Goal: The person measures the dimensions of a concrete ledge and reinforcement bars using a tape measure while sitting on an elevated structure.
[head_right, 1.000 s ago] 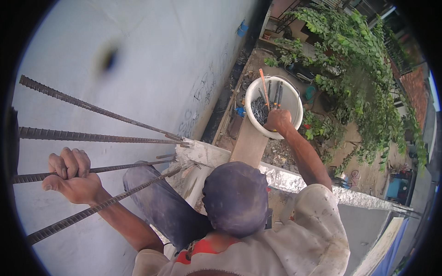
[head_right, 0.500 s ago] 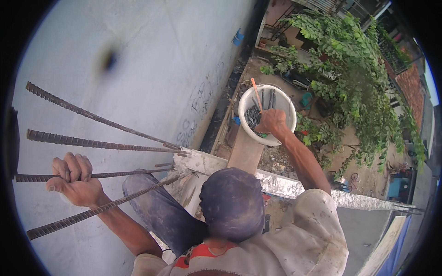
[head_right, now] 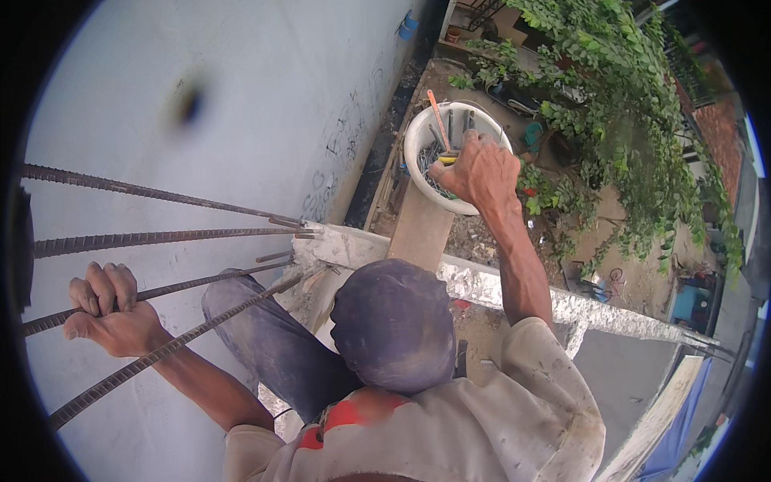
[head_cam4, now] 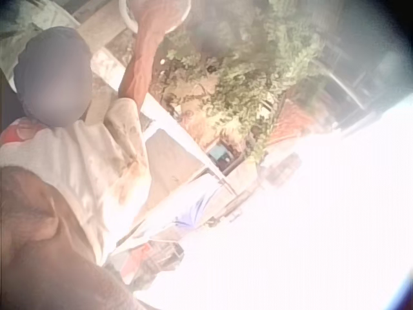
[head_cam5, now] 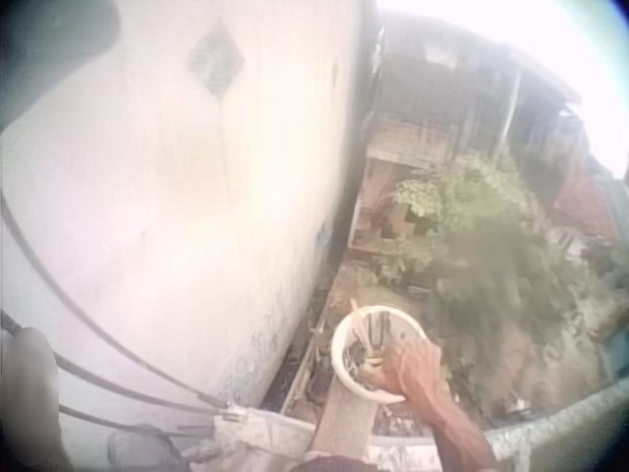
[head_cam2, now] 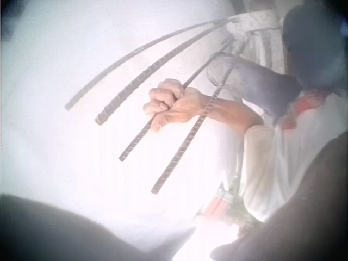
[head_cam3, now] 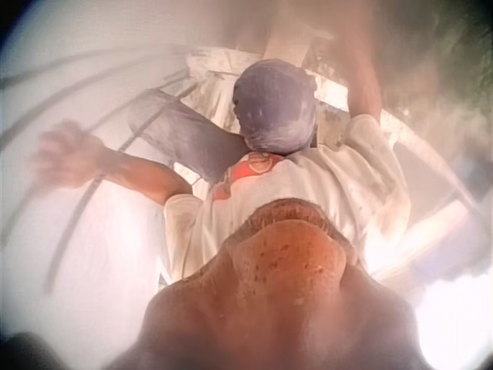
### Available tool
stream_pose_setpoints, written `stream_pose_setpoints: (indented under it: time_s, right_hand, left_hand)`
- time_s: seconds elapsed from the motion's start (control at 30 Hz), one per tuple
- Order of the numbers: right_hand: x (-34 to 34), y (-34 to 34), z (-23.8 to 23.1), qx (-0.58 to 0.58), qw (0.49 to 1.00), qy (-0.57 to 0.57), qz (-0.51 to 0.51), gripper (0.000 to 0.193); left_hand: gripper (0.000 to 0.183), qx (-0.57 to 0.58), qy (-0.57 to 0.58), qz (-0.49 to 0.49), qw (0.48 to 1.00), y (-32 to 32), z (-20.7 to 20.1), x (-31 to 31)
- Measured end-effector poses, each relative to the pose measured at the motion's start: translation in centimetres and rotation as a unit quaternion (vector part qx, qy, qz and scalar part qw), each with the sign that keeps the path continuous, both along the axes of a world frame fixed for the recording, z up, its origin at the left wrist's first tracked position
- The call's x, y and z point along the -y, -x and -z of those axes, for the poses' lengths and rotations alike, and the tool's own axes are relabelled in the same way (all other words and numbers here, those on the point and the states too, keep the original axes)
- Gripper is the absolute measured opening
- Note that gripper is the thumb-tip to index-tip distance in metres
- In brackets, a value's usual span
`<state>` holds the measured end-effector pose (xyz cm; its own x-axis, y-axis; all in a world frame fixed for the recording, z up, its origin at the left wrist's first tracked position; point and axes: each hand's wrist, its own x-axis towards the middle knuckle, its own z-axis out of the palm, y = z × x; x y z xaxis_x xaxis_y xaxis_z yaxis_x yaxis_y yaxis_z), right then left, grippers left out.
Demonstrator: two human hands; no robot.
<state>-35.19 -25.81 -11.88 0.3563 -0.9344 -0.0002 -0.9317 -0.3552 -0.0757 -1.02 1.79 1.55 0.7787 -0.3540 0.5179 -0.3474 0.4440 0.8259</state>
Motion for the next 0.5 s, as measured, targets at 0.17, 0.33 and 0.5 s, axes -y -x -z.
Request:
stream_pose_setpoints:
  time_s: [0.17,0.33,0.5]
  right_hand:
    - [-1.3,1.5,-2.5,0.179,0.979,-0.084,0.050,0.059]
    - [-3.4,2.2,-1.0,0.472,0.824,-0.312,0.009,0.055]
    - [-7.1,0.4,4.6,0.549,0.645,-0.528,-0.057,0.062]
  left_hand:
    - [0.067,-0.041,0.014,0.207,0.977,-1.9,2.0,-2.0]
    - [0.057,-0.008,-0.145,-0.024,0.989,0.2,3.6,-5.7]
    - [0.018,0.024,-0.665,-0.002,0.747,4.7,4.8,-13.6]
